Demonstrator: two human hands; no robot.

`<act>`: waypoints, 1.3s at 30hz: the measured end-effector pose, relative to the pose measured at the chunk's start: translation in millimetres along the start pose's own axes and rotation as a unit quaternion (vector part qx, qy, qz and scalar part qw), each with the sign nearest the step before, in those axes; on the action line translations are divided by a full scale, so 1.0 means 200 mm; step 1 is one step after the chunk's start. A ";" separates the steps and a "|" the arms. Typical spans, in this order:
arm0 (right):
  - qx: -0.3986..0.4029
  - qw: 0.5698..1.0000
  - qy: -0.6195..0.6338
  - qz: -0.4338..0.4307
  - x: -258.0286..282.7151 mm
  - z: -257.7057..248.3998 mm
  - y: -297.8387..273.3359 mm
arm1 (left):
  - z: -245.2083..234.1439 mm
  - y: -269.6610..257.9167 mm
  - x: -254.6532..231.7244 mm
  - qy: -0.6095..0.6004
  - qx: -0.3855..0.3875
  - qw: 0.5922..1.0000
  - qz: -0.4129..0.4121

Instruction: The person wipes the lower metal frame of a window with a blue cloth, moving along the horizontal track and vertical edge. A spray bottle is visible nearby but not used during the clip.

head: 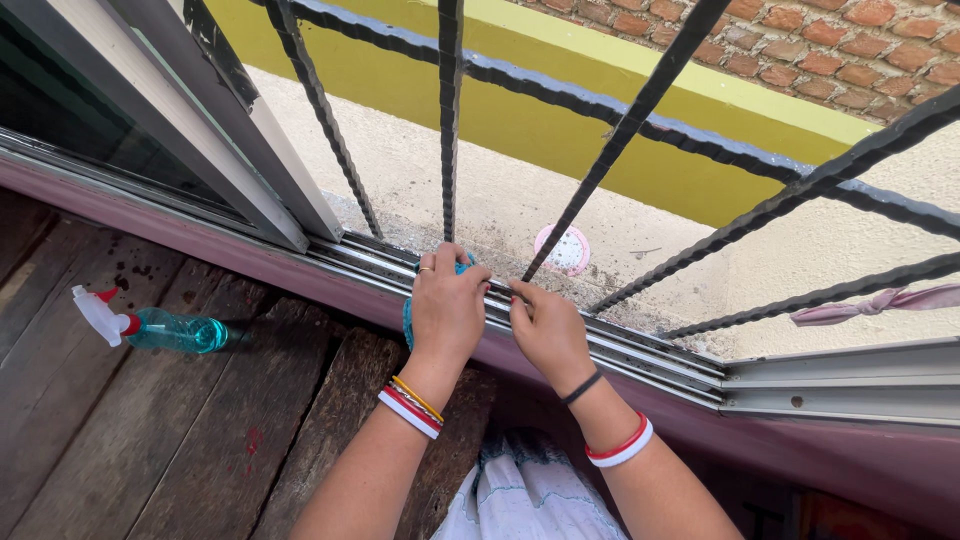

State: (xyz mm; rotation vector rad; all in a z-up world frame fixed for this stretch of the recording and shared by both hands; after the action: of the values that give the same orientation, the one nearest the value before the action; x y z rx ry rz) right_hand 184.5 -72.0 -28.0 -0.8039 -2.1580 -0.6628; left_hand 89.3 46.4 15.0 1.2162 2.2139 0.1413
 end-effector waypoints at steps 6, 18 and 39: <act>-0.025 0.993 -0.110 0.018 0.08 -0.13 -0.12 | -0.02 -0.06 0.01 0.044 0.005 0.999 0.012; 0.057 0.993 -0.074 -0.069 -0.04 0.01 -0.07 | 0.10 -0.08 -0.03 0.112 0.029 0.993 0.011; 0.070 0.994 -0.018 0.079 -0.11 0.08 -0.07 | 0.16 -0.07 -0.02 0.064 0.074 0.995 -0.009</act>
State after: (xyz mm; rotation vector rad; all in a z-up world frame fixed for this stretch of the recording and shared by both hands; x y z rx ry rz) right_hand 178.4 -78.1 -57.0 -0.9068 -2.1197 -0.4148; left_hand 97.7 29.1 -14.4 1.2979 2.3814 0.0504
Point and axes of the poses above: each hand's wrist, its own y-axis towards the middle knuckle, its own z-axis out of the palm, x = y × z, the point moved 8 cm from there along y, towards the middle knuckle, and after that the axes turned 5 degrees about y, right-handed, at the moved point
